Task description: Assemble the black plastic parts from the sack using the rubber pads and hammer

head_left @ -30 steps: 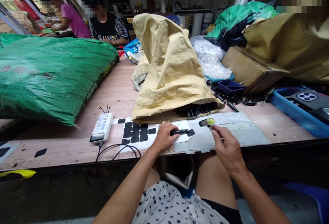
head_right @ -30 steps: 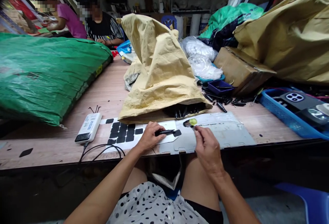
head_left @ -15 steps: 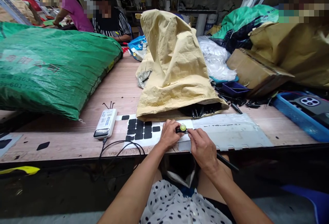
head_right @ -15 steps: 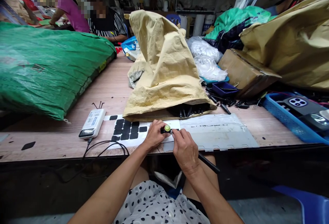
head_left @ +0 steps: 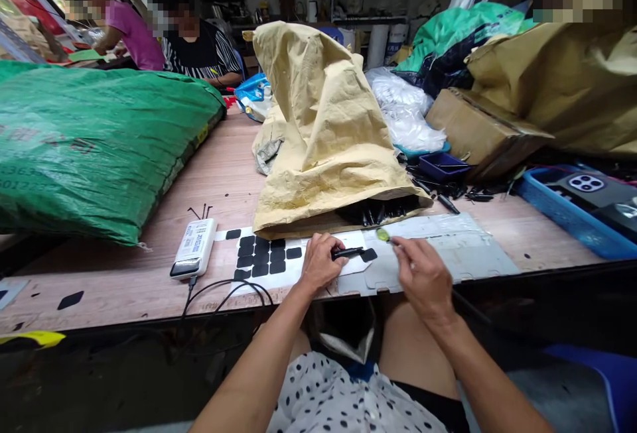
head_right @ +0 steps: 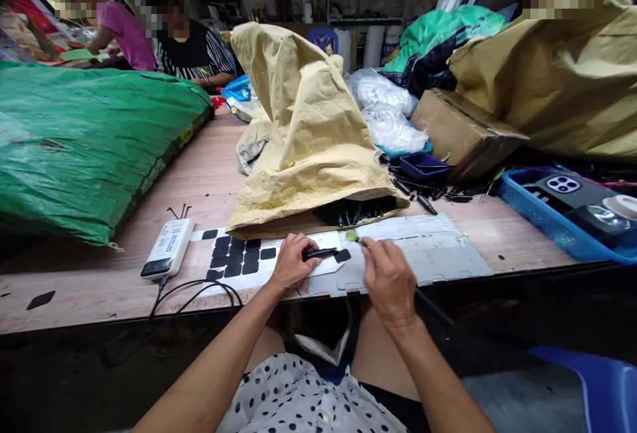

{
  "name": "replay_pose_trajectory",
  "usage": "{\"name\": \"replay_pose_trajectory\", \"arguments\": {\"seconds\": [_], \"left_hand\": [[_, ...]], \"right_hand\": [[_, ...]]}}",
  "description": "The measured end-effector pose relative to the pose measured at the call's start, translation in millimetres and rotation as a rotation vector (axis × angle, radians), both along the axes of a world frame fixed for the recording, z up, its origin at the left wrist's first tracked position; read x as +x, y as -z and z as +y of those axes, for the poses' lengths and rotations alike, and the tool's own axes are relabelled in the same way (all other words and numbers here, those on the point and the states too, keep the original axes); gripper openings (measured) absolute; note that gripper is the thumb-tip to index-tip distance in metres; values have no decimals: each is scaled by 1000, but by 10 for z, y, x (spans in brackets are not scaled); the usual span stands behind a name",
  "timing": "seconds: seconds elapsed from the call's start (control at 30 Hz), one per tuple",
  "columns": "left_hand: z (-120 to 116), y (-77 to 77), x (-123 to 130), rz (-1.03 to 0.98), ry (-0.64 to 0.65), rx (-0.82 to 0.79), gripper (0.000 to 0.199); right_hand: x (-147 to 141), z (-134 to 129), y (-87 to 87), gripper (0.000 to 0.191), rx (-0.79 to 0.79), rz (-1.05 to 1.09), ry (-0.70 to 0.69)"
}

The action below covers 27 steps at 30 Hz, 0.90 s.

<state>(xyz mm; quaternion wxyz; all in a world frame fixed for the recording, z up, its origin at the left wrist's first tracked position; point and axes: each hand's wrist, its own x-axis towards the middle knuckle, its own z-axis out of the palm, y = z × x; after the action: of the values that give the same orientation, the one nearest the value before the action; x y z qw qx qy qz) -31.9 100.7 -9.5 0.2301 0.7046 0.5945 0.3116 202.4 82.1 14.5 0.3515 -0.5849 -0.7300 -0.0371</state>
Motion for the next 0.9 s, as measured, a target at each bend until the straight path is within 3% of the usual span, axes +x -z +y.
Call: {"name": "replay_pose_trajectory", "arguments": {"seconds": [0.2,0.3,0.37,0.43,0.57,0.63,0.77,0.9], "left_hand": [[-29,-3,-53,-176,19,2,20],[-46,-5,-78,-226,11,2,21],[-57,-22,-88,-222,16,7,21],[-66,-46,-93,-227,24,10,20],[-73,-60,-108,-299,65,-7,19],[-71,-42,-118,-338,86,-21,20],[-56,-12,-117,-326,111,-5,20],[-48,-35,-87,-271,115,38,12]], "right_hand": [[1012,444,243,28,-28,-169,312],[1154,528,315,27,-33,-188,385],[1016,497,269,27,3,-159,408],[714,411,163,29,42,-77,318],[-92,189,-77,30,-106,96,-284],[-427,110,-148,28,-217,133,-413],[-768,54,-183,22,-372,168,-347],[-828,85,-185,18,-324,18,-238]]}}
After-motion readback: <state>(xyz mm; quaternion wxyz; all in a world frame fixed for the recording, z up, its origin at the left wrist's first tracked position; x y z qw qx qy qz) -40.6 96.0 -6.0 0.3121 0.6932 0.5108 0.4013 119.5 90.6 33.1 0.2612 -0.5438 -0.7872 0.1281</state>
